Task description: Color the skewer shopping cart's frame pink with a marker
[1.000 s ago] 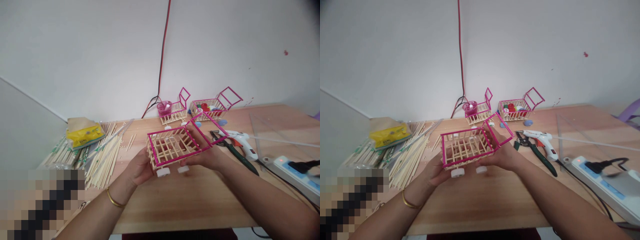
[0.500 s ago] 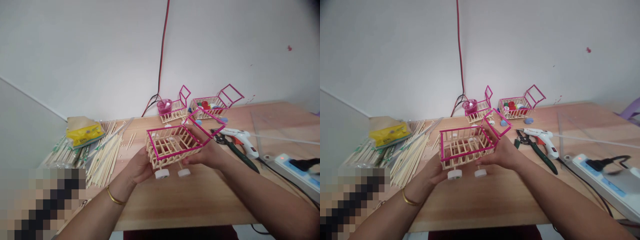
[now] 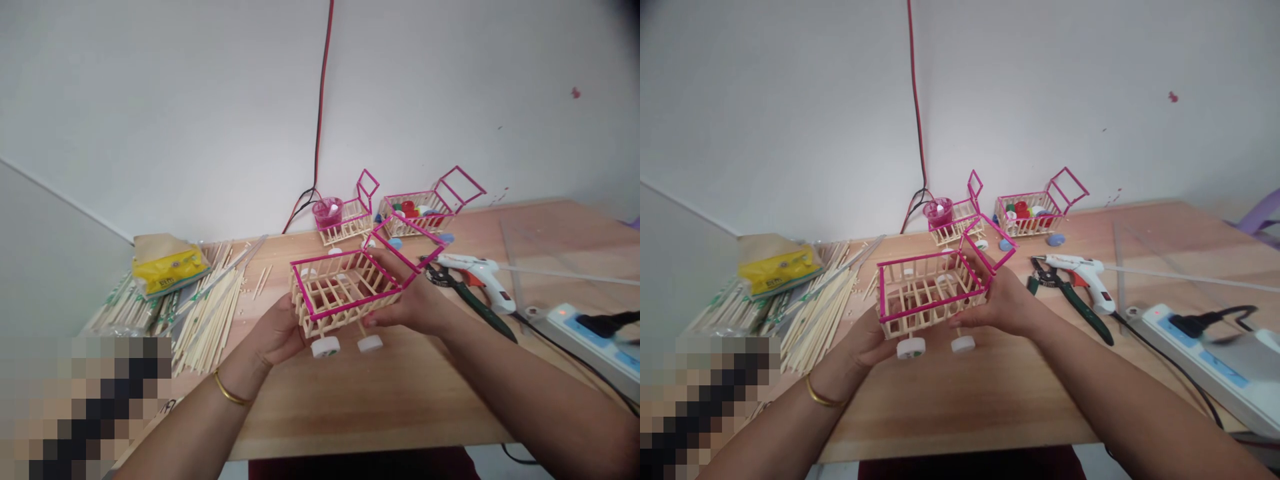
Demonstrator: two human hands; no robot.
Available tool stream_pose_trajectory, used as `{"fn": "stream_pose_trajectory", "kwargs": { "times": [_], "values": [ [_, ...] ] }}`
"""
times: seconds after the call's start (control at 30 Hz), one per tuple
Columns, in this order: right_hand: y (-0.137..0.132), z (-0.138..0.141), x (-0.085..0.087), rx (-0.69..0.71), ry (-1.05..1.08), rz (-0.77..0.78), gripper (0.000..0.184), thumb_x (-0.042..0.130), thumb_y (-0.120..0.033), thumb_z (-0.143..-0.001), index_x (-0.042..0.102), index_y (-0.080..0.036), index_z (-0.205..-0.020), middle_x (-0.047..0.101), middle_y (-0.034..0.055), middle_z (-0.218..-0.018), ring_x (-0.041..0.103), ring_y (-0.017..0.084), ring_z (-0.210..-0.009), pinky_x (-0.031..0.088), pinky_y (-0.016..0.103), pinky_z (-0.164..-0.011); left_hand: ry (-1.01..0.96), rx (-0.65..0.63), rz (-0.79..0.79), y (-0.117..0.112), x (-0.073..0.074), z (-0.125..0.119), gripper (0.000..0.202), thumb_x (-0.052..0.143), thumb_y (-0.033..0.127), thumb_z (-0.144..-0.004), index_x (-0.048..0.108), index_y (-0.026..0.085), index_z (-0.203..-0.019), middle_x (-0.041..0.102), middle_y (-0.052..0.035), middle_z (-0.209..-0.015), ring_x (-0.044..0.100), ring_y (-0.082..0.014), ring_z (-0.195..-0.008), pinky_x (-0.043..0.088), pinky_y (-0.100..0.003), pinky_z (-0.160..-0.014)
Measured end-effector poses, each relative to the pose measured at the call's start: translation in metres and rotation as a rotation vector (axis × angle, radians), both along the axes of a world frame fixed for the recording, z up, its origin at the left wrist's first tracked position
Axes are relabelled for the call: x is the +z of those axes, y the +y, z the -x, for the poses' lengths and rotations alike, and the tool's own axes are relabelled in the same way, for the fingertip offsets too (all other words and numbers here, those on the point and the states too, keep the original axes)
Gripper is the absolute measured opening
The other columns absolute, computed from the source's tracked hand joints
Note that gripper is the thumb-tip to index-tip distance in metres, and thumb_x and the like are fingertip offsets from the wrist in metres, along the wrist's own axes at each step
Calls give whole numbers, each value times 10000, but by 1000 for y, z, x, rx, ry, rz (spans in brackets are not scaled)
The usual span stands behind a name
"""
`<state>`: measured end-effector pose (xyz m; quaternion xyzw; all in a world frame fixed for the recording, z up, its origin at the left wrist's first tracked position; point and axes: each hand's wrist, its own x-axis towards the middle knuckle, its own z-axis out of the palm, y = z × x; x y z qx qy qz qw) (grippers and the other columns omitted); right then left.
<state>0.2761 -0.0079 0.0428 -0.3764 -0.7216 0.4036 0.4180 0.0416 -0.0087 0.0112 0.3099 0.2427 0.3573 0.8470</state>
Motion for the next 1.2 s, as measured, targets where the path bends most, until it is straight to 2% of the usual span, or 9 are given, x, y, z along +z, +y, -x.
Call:
{"fn": "stream_pose_trajectory", "kwargs": {
  "times": [0.17,0.3,0.43,0.53,0.8,0.9,1.03,1.1,1.2],
  "values": [
    [-1,1,2,16,8,-8,745,849,-473,-591,543,-233,-1227,684,60,-1068,644,295,-1047,514,397,-903,-3,-9,-23,0,-2,1,426,778,206,-705,650,154,-1109,732,-111,-1022,698,-245,-945,562,-341,-831],
    [-1,-1,0,5,14,-10,765,853,-473,-588,524,-244,-1239,666,65,-1124,637,295,-1066,524,392,-894,18,-3,-39,-2,1,0,437,772,224,-723,641,150,-1133,726,-116,-1047,704,-217,-923,567,-269,-758],
    [-1,-3,-2,6,-24,-39,749,846,-479,-601,521,-247,-1234,672,57,-1088,640,293,-1056,526,390,-887,21,-14,-72,-3,5,-2,566,815,257,-676,613,163,-1196,726,-119,-1050,701,-242,-943,564,-312,-815],
    [0,-3,-1,6,-16,-68,753,852,-482,-589,526,-243,-1225,660,61,-1115,631,294,-1077,526,389,-896,33,-13,-81,-3,6,-3,585,813,298,-685,603,171,-1216,722,-122,-1063,696,-250,-963,558,-339,-849],
    [-1,0,5,2,-8,-25,771,829,-512,-604,518,-223,-1248,679,86,-1120,651,297,-1066,540,399,-890,45,-9,-96,-1,6,0,653,839,223,-631,588,169,-1232,713,-121,-1095,695,-237,-948,563,-291,-774],
    [-1,1,8,-10,-14,-38,767,825,-518,-603,525,-220,-1243,676,95,-1132,640,305,-1086,534,411,-896,38,1,-92,-1,6,-1,646,838,201,-626,591,170,-1222,719,-113,-1068,696,-224,-926,557,-261,-732],
    [-2,2,9,-19,13,-15,753,851,-448,-590,526,-233,-1234,675,87,-1131,643,304,-1078,537,407,-885,33,3,-91,-1,4,-1,545,820,209,-654,619,159,-1158,725,-101,-1005,697,-224,-899,556,-315,-800],
    [-2,2,8,-26,37,4,757,863,-409,-579,521,-232,-1231,671,86,-1135,651,301,-1063,542,399,-872,33,9,-88,-1,3,-1,461,797,202,-685,632,152,-1112,727,-90,-957,699,-204,-846,553,-334,-826],
    [-2,1,7,-38,42,7,770,873,-386,-570,515,-226,-1233,660,93,-1159,651,303,-1064,539,401,-878,17,33,-79,-2,1,-2,387,785,178,-697,643,147,-1055,721,-55,-846,686,-155,-741,550,-296,-800]
  ]
}}
